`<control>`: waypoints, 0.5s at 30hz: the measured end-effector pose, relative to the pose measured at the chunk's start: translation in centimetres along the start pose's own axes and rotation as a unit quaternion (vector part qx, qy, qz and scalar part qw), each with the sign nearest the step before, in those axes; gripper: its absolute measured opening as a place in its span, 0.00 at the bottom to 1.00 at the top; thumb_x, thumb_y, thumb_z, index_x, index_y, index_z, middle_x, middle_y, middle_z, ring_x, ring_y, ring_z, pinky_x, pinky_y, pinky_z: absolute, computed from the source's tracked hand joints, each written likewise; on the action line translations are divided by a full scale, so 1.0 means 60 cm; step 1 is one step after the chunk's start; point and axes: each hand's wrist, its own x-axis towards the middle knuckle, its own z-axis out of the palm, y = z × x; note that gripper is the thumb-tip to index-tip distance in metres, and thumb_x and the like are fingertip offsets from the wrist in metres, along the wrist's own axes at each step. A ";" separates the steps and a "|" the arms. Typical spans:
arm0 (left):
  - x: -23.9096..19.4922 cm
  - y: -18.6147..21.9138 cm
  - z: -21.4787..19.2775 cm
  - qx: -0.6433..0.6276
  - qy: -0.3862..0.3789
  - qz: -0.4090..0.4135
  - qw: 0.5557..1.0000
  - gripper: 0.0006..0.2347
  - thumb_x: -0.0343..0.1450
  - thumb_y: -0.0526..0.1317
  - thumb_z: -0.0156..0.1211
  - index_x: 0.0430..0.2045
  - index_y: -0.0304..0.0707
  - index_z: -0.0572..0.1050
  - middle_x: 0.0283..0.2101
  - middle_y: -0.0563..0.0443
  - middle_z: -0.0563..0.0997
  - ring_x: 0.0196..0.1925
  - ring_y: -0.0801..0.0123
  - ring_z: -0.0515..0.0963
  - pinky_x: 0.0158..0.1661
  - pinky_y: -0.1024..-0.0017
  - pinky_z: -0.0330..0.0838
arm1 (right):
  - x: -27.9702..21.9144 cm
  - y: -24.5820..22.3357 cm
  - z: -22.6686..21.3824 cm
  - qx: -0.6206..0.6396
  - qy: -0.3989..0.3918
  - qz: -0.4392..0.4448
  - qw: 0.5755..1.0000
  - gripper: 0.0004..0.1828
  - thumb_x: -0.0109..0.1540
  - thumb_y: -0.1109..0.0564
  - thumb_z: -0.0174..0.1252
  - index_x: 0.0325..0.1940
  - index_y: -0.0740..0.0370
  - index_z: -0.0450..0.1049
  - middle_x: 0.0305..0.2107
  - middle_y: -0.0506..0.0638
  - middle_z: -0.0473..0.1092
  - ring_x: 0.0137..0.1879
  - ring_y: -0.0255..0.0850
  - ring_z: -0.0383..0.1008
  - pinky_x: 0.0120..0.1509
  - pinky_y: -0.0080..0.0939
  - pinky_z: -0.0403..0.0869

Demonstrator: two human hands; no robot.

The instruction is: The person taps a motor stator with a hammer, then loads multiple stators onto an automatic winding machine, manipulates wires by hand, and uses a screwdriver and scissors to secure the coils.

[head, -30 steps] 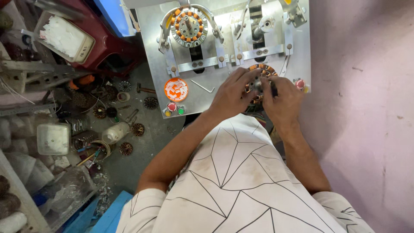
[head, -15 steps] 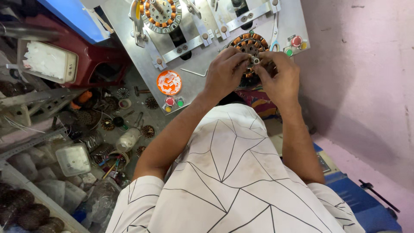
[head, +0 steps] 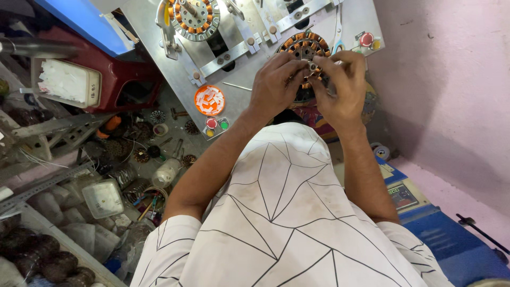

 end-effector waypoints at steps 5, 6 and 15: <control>-0.002 -0.005 0.000 -0.004 -0.005 -0.009 1.000 0.07 0.67 0.32 0.63 0.37 0.33 0.80 0.37 0.46 0.79 0.40 0.54 0.81 0.42 0.62 0.76 | -0.005 0.024 0.002 -0.093 -0.068 -0.066 0.991 0.18 0.61 0.69 0.70 0.53 0.55 0.82 0.49 0.53 0.70 0.46 0.44 0.69 0.42 0.41 0.73; -0.001 -0.005 0.001 -0.011 -0.009 -0.032 0.999 0.07 0.68 0.32 0.63 0.37 0.33 0.80 0.37 0.46 0.80 0.39 0.55 0.82 0.41 0.63 0.76 | -0.004 0.030 0.005 -0.102 -0.068 -0.078 0.989 0.17 0.60 0.69 0.70 0.51 0.55 0.82 0.48 0.52 0.71 0.48 0.45 0.69 0.42 0.42 0.73; -0.002 0.038 -0.036 -0.047 -0.017 -0.120 0.992 0.09 0.68 0.33 0.65 0.41 0.37 0.82 0.36 0.48 0.82 0.35 0.62 0.83 0.39 0.68 0.77 | 0.006 0.037 0.005 -0.008 -0.057 -0.109 0.992 0.13 0.60 0.71 0.68 0.47 0.64 0.78 0.47 0.52 0.70 0.48 0.46 0.70 0.44 0.42 0.72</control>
